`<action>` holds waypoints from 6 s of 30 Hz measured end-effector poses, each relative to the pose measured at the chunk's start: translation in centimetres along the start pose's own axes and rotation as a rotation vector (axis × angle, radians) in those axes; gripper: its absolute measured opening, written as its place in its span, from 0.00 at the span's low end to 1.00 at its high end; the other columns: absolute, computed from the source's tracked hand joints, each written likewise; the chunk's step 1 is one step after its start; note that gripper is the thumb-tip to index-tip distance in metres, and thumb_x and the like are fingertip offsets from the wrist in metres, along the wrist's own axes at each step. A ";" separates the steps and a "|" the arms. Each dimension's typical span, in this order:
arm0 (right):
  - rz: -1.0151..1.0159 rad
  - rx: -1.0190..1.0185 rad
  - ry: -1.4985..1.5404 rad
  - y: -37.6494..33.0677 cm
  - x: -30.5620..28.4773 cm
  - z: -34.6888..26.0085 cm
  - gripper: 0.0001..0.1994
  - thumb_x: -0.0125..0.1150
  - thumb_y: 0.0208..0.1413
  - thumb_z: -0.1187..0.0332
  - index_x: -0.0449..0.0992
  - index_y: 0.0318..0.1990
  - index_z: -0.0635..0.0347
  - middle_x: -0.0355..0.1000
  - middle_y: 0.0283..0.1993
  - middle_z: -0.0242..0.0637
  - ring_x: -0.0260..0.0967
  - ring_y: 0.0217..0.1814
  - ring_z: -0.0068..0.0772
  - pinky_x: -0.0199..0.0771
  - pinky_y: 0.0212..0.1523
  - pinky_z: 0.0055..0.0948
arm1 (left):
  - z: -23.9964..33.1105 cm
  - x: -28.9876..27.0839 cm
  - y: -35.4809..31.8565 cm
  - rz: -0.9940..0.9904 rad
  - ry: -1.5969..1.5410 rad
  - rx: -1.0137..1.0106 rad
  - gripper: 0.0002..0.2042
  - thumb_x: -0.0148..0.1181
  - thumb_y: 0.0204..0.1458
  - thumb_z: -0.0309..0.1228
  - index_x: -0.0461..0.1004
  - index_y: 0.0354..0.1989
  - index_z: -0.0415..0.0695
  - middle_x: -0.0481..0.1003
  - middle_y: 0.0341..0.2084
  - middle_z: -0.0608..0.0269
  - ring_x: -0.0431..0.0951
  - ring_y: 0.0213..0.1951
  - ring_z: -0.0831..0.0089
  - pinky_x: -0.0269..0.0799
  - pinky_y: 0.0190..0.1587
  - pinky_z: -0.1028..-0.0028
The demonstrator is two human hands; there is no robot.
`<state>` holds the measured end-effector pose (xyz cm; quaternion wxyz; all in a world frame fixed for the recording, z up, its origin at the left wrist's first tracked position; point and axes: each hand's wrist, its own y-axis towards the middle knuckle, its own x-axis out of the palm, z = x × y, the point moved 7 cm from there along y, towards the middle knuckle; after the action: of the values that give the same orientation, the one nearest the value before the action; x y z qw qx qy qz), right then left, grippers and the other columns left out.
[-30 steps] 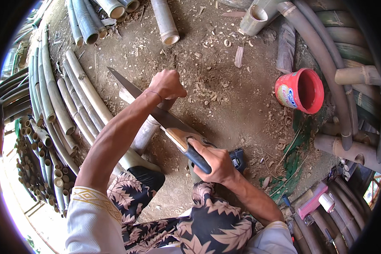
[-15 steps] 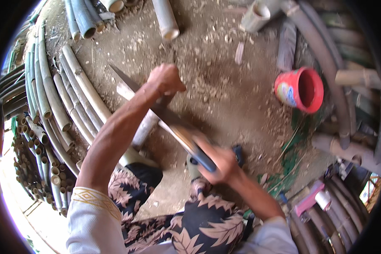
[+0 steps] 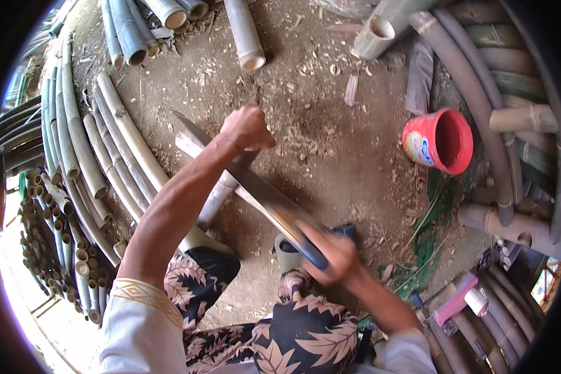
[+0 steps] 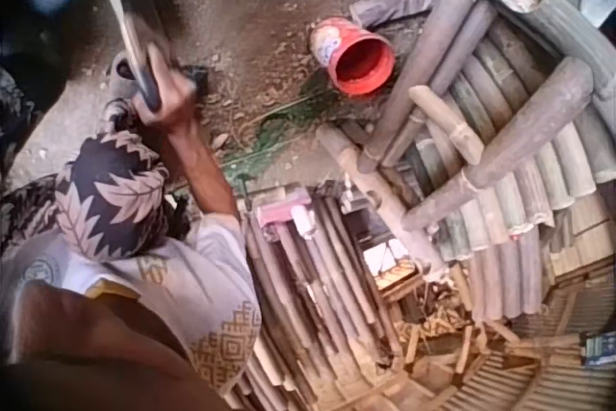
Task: The person measures bamboo stalks with a tape measure, cuts into a stalk using a hand saw, and organizes multiple stalks on the ground.
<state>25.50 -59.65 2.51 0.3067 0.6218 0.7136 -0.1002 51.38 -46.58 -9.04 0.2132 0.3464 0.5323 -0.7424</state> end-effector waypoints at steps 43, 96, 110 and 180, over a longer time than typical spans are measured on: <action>-0.023 0.044 0.032 -1.5 0.6 1.5 0.28 0.65 0.40 0.74 0.73 0.54 0.76 0.78 0.33 0.51 0.76 0.24 0.39 0.78 0.26 0.35 | 0.3 -0.5 -0.6 0.015 0.029 0.023 0.17 0.69 0.39 0.42 0.83 0.32 0.41 0.82 0.33 0.48 0.84 0.37 0.56 0.81 0.43 0.65; 0.014 0.083 0.110 2.6 3.8 2.9 0.32 0.67 0.40 0.72 0.72 0.58 0.68 0.76 0.28 0.45 0.74 0.20 0.42 0.76 0.25 0.35 | 1.3 -0.7 -0.8 0.089 0.007 0.016 0.13 0.67 0.39 0.38 0.83 0.30 0.42 0.82 0.32 0.49 0.84 0.36 0.58 0.82 0.42 0.65; -0.088 0.066 0.043 -1.1 1.0 3.1 0.29 0.61 0.39 0.76 0.72 0.55 0.76 0.77 0.31 0.50 0.77 0.25 0.42 0.80 0.29 0.37 | 0.5 -1.4 -0.4 0.067 0.002 0.002 0.17 0.69 0.39 0.40 0.83 0.34 0.41 0.82 0.35 0.48 0.84 0.38 0.57 0.81 0.45 0.64; 0.038 0.083 0.127 1.6 3.8 3.9 0.32 0.63 0.39 0.76 0.71 0.60 0.68 0.78 0.29 0.47 0.78 0.24 0.40 0.80 0.27 0.35 | 1.2 -0.2 1.2 0.002 0.055 -0.018 0.23 0.76 0.37 0.45 0.83 0.38 0.42 0.82 0.41 0.50 0.83 0.45 0.57 0.79 0.51 0.64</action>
<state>28.05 -58.23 -2.30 0.2366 0.6526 0.7149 -0.0838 51.99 -48.16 -9.47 0.2022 0.3652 0.5443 -0.7277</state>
